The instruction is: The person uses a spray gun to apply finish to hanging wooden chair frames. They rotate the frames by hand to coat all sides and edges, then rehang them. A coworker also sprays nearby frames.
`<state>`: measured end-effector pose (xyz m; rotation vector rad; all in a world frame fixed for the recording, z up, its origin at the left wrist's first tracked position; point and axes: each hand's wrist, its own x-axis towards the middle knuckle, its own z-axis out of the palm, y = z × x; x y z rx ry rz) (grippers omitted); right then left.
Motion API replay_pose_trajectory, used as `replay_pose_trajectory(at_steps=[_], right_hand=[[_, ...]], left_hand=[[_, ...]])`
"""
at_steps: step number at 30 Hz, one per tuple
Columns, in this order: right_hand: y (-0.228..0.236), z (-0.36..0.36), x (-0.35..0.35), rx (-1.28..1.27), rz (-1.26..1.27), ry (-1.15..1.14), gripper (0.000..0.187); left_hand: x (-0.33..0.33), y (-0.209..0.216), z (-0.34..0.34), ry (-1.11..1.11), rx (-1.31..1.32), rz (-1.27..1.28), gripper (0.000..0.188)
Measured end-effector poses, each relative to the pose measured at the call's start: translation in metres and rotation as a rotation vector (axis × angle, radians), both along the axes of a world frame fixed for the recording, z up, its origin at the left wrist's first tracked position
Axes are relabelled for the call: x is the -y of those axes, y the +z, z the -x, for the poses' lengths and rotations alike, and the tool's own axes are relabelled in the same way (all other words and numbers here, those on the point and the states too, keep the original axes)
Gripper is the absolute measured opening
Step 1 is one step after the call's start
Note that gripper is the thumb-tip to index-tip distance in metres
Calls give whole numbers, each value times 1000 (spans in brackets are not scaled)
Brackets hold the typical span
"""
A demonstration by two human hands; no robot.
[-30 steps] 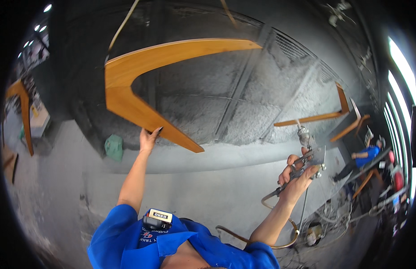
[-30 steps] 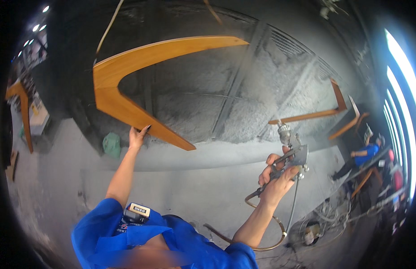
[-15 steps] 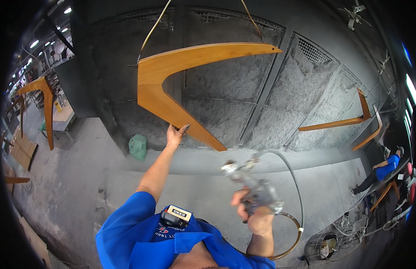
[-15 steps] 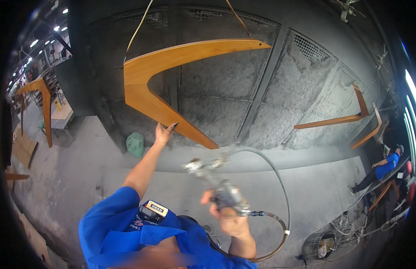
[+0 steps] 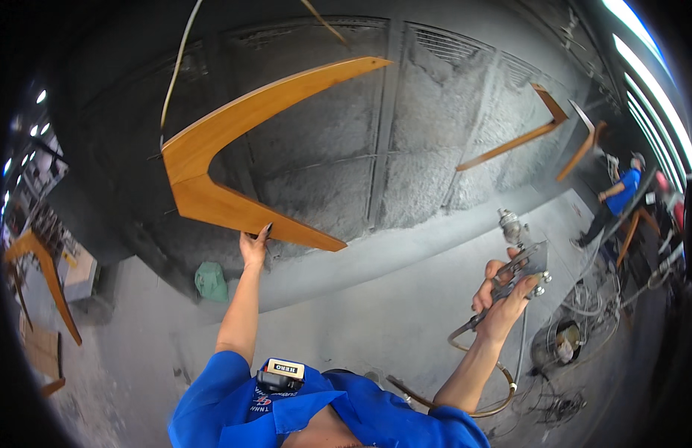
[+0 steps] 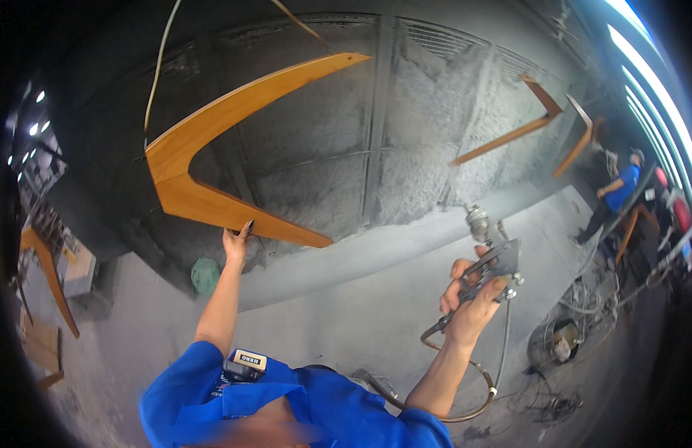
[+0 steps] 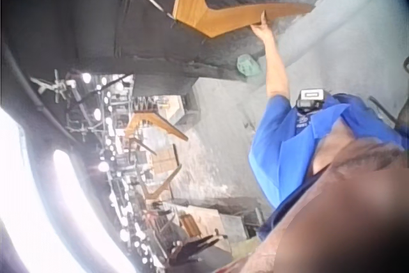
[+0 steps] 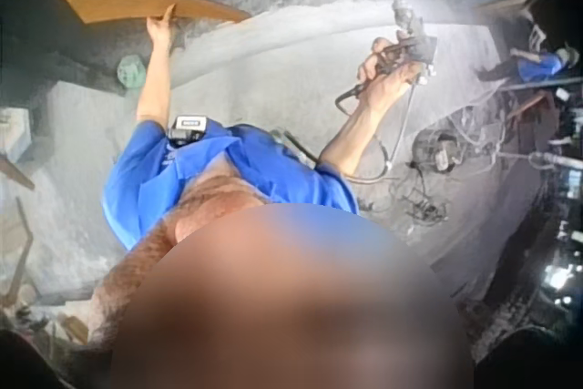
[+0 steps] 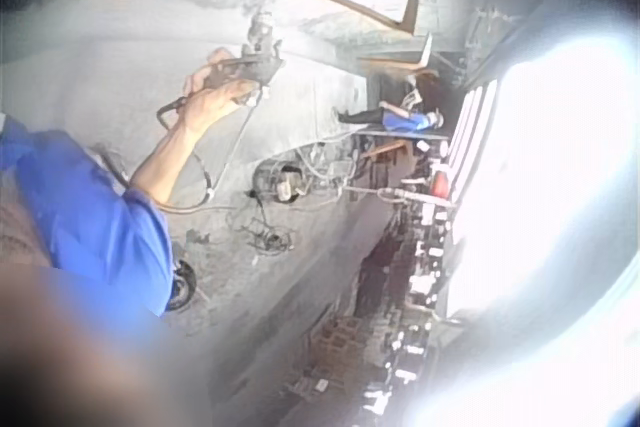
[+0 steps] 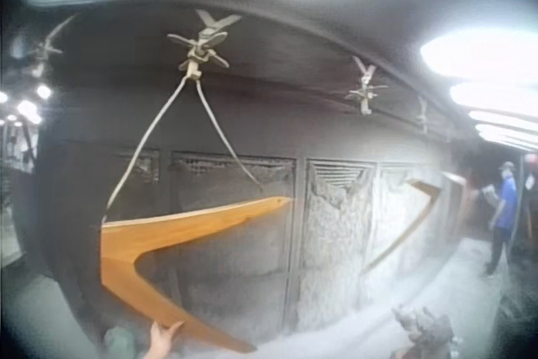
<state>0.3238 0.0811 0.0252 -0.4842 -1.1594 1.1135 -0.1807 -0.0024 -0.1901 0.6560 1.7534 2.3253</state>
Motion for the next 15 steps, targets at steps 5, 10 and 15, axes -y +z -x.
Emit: replay_pose_trajectory(at_steps=[5,10,15], right_hand=[[2,-8,2,-35,39,-54,76],[-18,19,53,98,-71,424,78],[-30,65,94,210,65,568,80]], left_hand=[[-4,9,4,-92,27,109,52],[14,10,13,-247,37,14,53],[66,67,61,-364,198,-432,53]])
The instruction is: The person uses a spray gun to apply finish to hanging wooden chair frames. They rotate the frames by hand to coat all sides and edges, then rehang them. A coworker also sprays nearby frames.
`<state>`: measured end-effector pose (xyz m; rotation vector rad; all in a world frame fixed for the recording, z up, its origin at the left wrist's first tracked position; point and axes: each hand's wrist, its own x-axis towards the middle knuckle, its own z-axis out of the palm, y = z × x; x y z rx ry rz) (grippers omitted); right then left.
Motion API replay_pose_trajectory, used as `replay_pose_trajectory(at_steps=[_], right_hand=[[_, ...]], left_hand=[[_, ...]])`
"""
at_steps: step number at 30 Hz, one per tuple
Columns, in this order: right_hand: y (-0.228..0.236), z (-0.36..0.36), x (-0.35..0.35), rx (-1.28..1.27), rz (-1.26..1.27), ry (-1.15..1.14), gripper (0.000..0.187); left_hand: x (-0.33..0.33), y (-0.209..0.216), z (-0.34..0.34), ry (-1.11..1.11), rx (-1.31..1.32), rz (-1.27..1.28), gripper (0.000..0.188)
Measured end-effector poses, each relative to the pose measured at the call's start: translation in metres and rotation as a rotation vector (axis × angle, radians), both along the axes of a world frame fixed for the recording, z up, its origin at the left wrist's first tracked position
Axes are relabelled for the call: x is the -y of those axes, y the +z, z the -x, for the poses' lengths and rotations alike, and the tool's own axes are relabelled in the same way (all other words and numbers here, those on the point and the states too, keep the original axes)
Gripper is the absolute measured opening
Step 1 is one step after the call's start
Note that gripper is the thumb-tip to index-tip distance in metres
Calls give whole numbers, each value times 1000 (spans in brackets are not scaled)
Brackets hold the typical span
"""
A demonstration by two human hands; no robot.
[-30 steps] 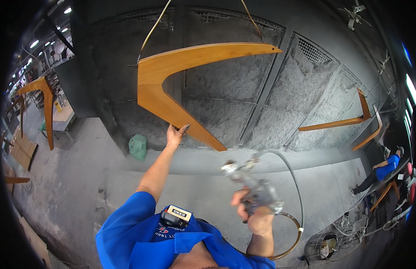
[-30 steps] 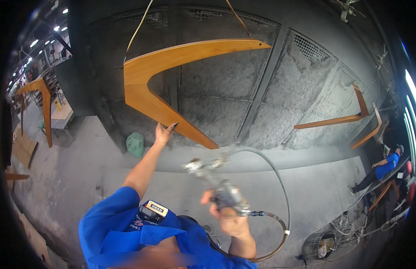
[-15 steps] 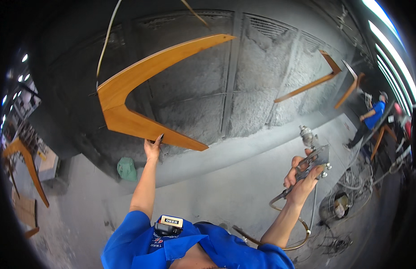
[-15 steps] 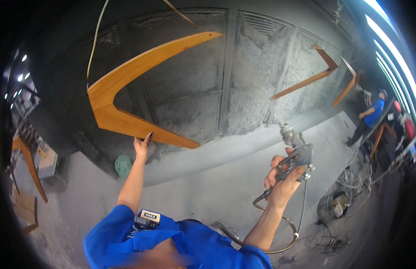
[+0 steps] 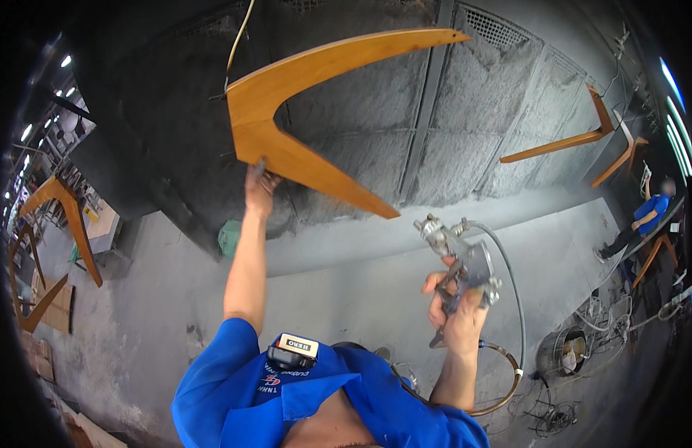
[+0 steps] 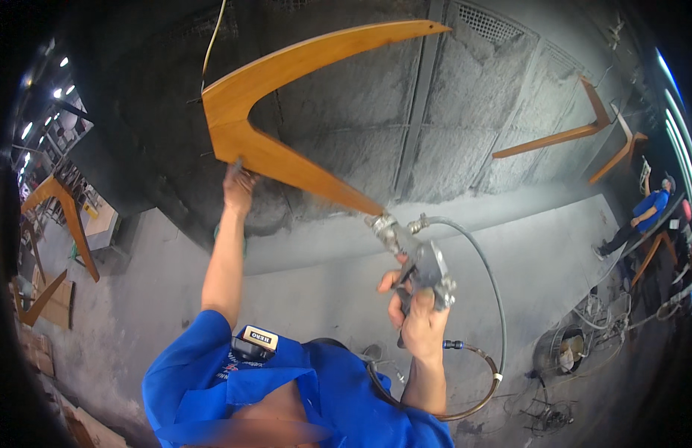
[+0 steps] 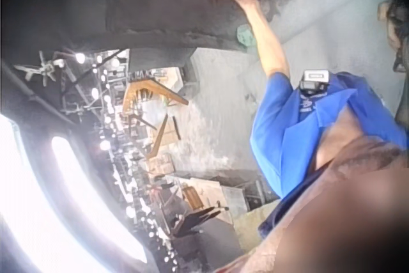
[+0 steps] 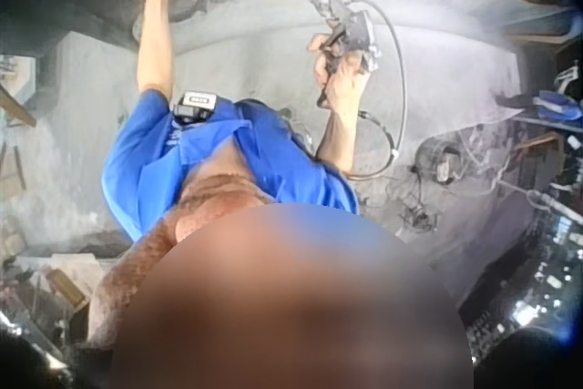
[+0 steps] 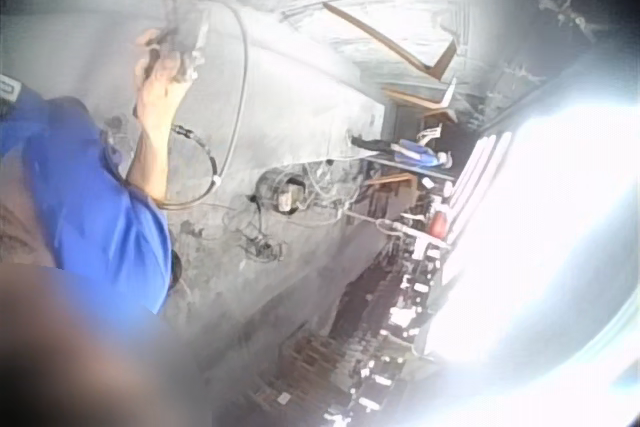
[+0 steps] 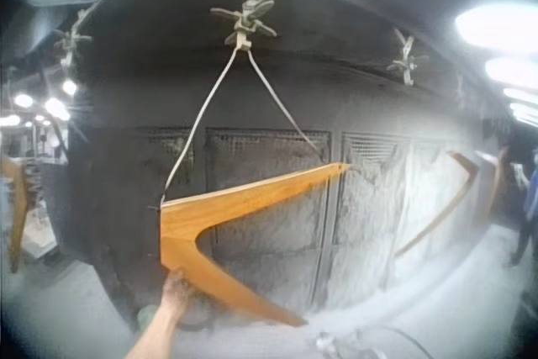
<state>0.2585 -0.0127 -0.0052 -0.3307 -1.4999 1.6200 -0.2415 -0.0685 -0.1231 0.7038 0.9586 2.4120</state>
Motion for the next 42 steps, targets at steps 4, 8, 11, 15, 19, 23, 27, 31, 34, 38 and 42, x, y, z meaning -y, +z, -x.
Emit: replay_pose_trajectory(at_steps=[4,8,11,15,19,23,27,31,34,38,42], right_hand=[[7,24,21,3,85,5,83],[5,28,53,23,-19,42,90],[-16,26,65,108,67,-29,87],[-69,11,62,187,316,-365,70],[-122,-25,74,257,503,-721,67],[-139,-46,97,275,584,-906,70],[-110,-27,112,261,492,-851,70],[-59,20,134,141,261,-501,71],[-26,49,146,72,92,-157,90],[-15,62,139,-4,21,1,94],[-47,41,114,107,206,-182,80]], left_hand=[[41,66,37,336,-188,-114,45],[68,97,48,317,-293,165,41],[64,98,57,337,-390,239,39],[45,89,82,297,-490,390,36],[32,79,98,393,-551,390,33],[27,70,95,381,-536,440,29],[18,69,86,293,-607,355,26],[15,70,76,257,-595,387,33],[15,72,69,238,-579,411,36],[15,77,58,229,-580,437,40],[19,77,51,237,-574,443,36]])
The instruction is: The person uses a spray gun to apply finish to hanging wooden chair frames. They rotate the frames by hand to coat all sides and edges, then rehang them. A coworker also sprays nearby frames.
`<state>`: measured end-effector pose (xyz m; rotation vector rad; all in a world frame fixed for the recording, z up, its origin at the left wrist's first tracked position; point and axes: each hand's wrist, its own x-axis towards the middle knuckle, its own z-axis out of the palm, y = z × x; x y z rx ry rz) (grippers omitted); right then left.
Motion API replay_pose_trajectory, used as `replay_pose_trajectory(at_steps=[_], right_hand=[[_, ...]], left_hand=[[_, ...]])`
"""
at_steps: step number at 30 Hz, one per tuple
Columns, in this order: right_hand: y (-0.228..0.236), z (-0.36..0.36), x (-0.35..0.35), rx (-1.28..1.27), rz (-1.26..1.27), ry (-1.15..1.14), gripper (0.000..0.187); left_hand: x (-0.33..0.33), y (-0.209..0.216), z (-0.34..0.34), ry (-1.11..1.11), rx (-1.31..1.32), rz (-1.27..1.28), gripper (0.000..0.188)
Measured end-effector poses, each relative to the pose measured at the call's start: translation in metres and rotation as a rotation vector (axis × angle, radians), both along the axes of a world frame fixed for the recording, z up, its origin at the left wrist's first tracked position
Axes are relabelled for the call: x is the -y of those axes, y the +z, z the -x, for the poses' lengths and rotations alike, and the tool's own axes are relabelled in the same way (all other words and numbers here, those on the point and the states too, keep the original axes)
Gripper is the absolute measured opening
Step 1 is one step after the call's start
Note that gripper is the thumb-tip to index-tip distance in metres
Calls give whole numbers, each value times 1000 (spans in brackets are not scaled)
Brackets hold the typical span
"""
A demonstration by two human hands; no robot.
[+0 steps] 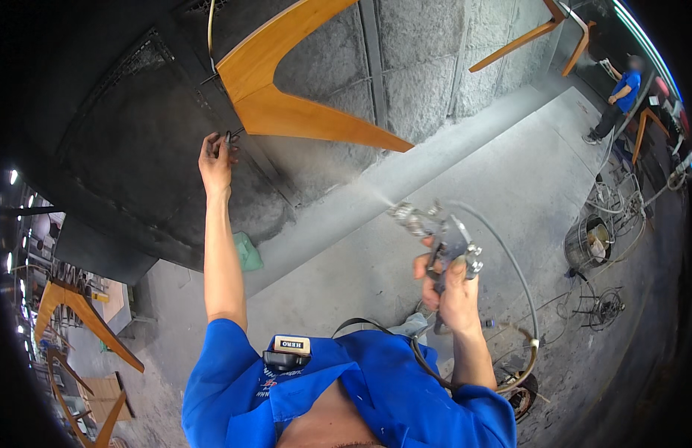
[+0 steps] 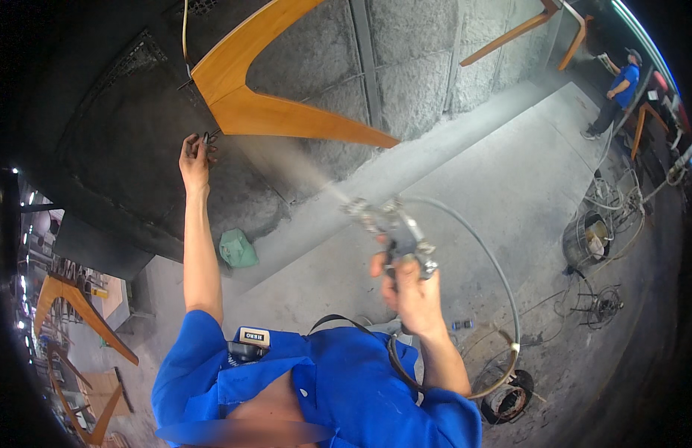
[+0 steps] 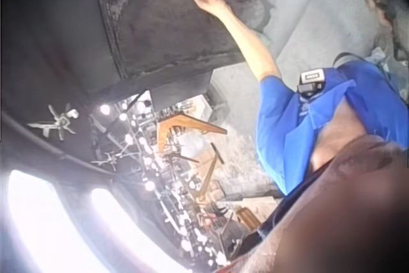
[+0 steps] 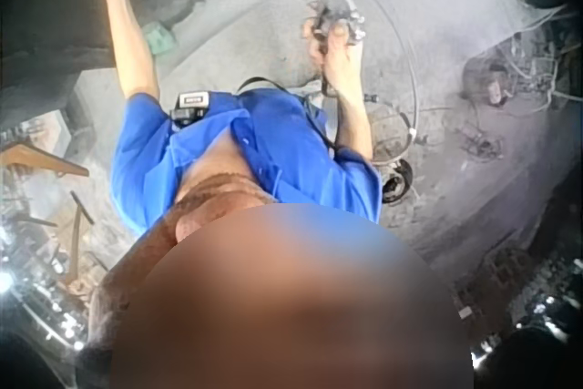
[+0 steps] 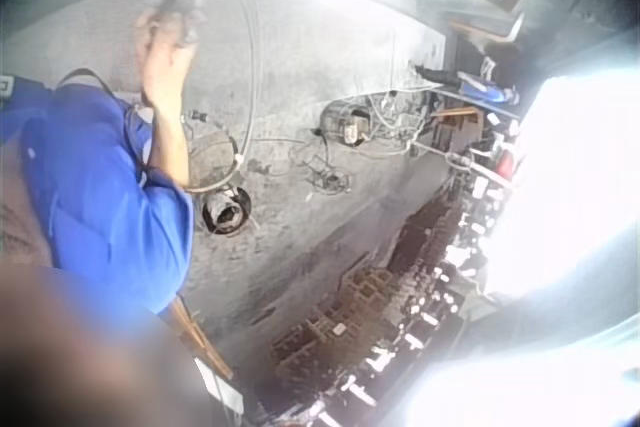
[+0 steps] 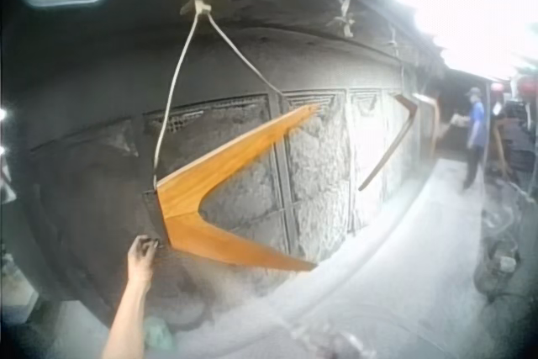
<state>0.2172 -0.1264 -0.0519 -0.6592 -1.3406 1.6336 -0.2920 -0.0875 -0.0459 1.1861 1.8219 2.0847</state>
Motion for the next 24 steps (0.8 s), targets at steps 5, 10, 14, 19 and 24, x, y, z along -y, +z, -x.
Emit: replay_pose_trajectory(at_steps=[5,10,14,19,24], right_hand=[[-69,-57,-25,154,267,-420,66],[-105,-110,-48,233,393,-681,65],[-88,-114,-56,262,352,-729,70],[-25,-89,-48,171,193,-362,77],[51,-90,-65,-16,-53,104,92]], left_hand=[[5,1,-3,-44,-37,-38,32],[1,2,-8,-47,-53,-5,30],[-5,2,-23,-77,-8,5,27],[-19,4,-59,-149,10,64,34],[-45,7,-111,-162,12,134,32]])
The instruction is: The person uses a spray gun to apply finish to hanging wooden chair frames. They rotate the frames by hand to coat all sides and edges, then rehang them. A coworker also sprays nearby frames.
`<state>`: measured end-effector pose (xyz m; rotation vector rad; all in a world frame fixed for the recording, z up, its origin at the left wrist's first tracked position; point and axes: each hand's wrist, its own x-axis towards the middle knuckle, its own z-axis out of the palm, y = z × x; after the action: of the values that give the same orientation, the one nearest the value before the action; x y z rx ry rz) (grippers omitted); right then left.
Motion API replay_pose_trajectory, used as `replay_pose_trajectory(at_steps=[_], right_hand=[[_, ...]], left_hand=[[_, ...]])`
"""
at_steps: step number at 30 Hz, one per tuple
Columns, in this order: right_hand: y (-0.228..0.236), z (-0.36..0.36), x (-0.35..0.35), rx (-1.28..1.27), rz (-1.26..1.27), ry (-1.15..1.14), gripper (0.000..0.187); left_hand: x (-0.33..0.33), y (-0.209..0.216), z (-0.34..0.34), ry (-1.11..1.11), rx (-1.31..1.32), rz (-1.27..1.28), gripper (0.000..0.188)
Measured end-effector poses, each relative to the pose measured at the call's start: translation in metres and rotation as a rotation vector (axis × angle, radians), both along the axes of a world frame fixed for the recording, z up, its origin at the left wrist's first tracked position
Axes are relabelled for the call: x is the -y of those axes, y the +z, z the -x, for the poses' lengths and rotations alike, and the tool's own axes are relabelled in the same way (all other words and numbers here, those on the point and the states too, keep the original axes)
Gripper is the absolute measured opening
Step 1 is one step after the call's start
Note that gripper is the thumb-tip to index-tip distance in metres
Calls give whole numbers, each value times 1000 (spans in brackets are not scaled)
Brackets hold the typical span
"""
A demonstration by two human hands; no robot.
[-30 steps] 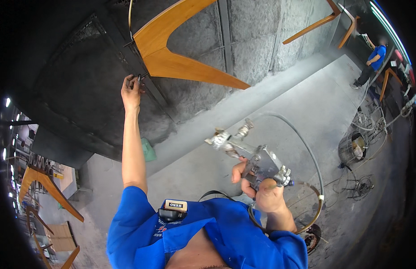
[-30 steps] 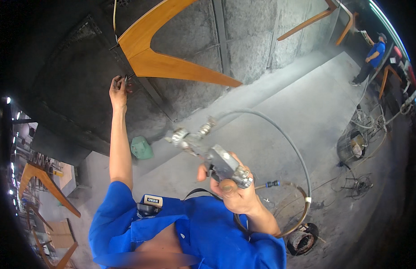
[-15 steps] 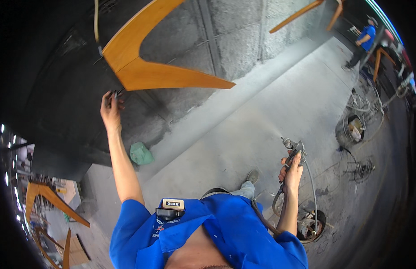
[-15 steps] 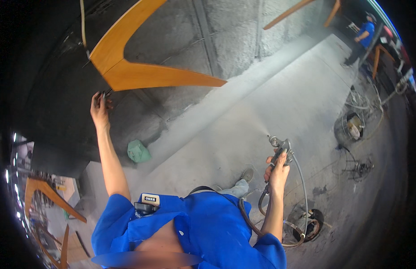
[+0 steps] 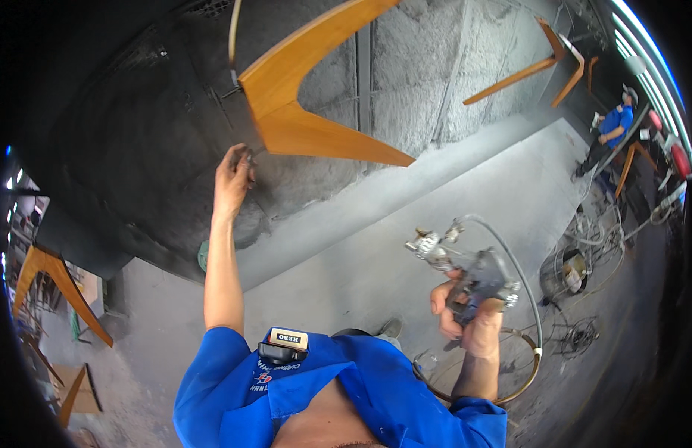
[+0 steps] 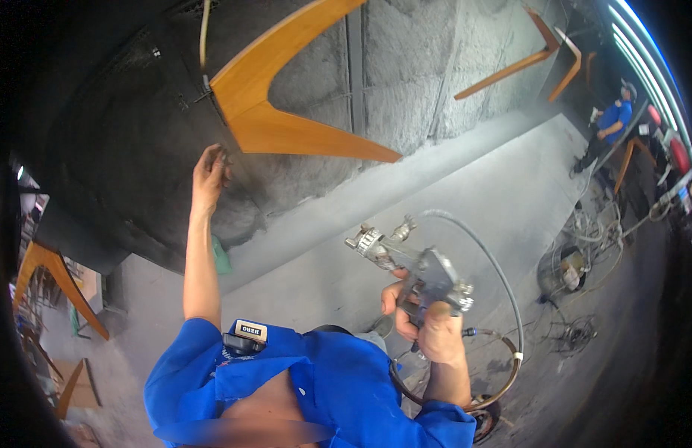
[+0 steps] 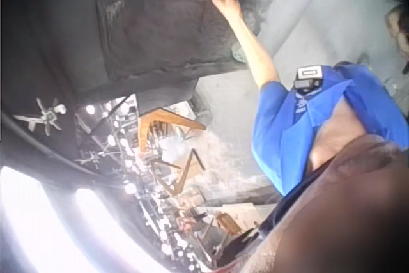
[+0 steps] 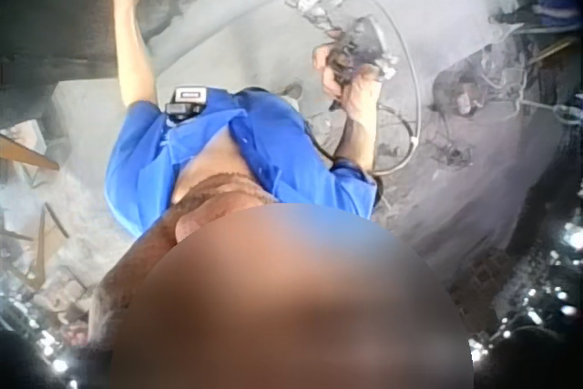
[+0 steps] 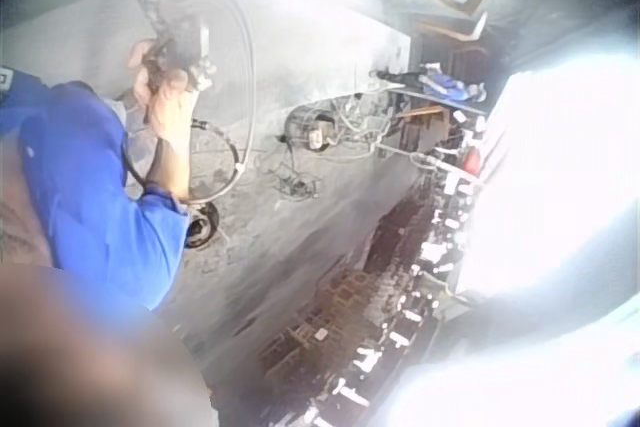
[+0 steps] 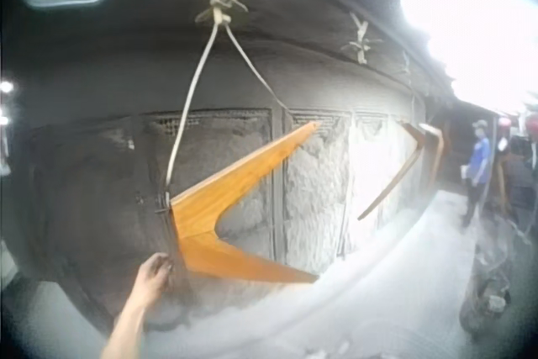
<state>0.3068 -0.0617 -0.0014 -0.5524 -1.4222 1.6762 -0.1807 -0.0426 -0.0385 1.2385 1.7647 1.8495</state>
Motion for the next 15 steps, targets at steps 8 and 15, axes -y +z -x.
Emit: replay_pose_trajectory(at_steps=[8,15], right_hand=[[144,-18,-41,250,-364,-166,103],[299,14,-33,515,-745,50,96]], left_hand=[[-16,13,-48,-167,-3,57,25],[-20,31,-105,-453,85,80,30]])
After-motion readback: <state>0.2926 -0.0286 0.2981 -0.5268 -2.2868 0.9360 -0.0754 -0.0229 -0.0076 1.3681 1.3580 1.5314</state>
